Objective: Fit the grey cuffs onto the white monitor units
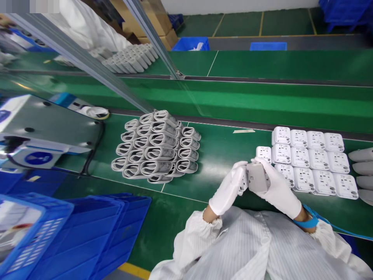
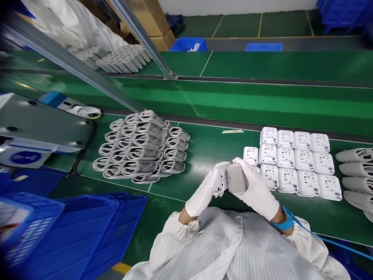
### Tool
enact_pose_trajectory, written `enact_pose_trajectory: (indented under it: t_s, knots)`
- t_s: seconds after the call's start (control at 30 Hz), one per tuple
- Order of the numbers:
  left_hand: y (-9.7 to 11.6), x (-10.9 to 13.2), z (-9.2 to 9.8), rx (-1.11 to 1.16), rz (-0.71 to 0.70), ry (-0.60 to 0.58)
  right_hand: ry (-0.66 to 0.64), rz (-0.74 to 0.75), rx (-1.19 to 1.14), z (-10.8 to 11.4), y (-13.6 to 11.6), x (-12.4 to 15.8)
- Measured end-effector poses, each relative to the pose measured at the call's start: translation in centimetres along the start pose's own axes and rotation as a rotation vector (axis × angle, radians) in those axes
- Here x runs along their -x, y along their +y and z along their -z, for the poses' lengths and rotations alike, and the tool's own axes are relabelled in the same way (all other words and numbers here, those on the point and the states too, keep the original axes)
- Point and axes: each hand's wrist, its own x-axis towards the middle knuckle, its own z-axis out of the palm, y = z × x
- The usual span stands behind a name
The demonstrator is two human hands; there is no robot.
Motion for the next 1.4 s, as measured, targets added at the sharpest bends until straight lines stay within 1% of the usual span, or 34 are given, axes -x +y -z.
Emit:
enact_pose_trajectory:
  t_s: [0.2,0.33,0.5,0.6,0.7,0.87,0.97,1.1,1.23,1.4]
  knots:
    - [0.5,0.0,-0.1,-0.016,-0.021,0.043,0.013,0.024,0.034,-0.2,0.1,-0.1]
    - [0.2,0.0,0.0,-0.018,-0.004,0.035,0.018,0.040,0.052,-0.3,0.4,-0.2]
    - [-0.2,-0.3,0.1,-0.031,-0.038,0.023,0.023,0.037,0.068,-0.3,0.7,-0.2]
    - [-0.3,-0.4,0.1,-0.049,-0.039,0.025,0.019,0.019,0.081,-0.2,0.8,-0.1]
    - [-0.4,-0.4,0.1,-0.045,-0.019,0.002,0.016,0.018,0.085,-0.1,0.8,-0.1]
    - [-0.2,-0.4,0.0,-0.038,-0.037,0.011,0.008,0.023,0.100,0.0,0.7,-0.1]
    - [0.0,-0.3,-0.2,-0.052,-0.010,0.007,0.015,0.046,0.116,0.0,0.7,-0.1]
    - [0.1,-0.2,-0.2,-0.093,-0.018,0.006,0.029,0.073,0.146,-0.1,0.8,-0.1]
    - [0.1,-0.1,-0.4,-0.081,0.001,0.005,0.025,0.080,0.172,-0.2,1.0,0.0]
    - [0.5,0.0,-0.5,-0.086,0.008,0.017,0.040,0.125,0.217,-0.3,1.1,0.1]
